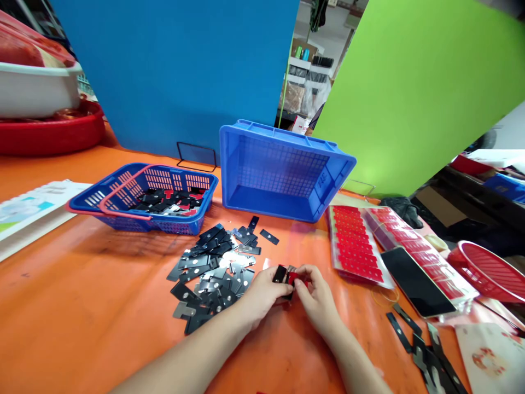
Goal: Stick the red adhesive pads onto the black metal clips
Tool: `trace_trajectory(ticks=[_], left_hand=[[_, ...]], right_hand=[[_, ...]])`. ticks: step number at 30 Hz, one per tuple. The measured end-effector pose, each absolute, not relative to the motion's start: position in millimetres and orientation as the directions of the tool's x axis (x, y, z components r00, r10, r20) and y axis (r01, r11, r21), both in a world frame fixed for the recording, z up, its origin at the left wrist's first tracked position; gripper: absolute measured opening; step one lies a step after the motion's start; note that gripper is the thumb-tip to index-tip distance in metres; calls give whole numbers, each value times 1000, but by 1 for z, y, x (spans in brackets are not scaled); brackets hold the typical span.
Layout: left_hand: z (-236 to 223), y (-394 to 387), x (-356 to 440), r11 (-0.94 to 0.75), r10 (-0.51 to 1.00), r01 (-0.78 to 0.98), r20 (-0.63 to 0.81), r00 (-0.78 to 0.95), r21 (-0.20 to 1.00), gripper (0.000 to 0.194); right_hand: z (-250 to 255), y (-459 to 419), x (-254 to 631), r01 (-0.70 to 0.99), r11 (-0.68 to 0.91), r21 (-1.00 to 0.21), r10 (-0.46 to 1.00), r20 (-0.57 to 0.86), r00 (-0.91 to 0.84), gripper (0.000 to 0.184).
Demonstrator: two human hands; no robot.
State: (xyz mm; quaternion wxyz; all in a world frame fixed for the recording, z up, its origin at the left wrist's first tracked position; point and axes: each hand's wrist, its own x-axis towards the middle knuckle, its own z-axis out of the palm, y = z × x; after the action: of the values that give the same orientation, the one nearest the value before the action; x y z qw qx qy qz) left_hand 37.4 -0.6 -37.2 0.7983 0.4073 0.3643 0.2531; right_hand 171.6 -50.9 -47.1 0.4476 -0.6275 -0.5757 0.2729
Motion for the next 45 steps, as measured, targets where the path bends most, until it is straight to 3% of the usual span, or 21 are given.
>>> trace_trajectory(ticks=[16,24,33,45], left_hand=[[-30,-2,39,535,728,-143,-368,579,833,20],[-22,-1,43,459,765,-71,-353,539,886,19],[-36,4,42,346,758,35,-301,579,938,21],[-43,5,46,355,788,52,-329,521,933,27]], right_hand=[[-44,-51,168,477,72,-876,961,189,202,13],[-34,-46,167,643,167,-748,900,382,210,5],[-29,-43,166,492,-1,-870,920,193,342,3],[-32,-42,166,504,8,-864,906,220,362,4]])
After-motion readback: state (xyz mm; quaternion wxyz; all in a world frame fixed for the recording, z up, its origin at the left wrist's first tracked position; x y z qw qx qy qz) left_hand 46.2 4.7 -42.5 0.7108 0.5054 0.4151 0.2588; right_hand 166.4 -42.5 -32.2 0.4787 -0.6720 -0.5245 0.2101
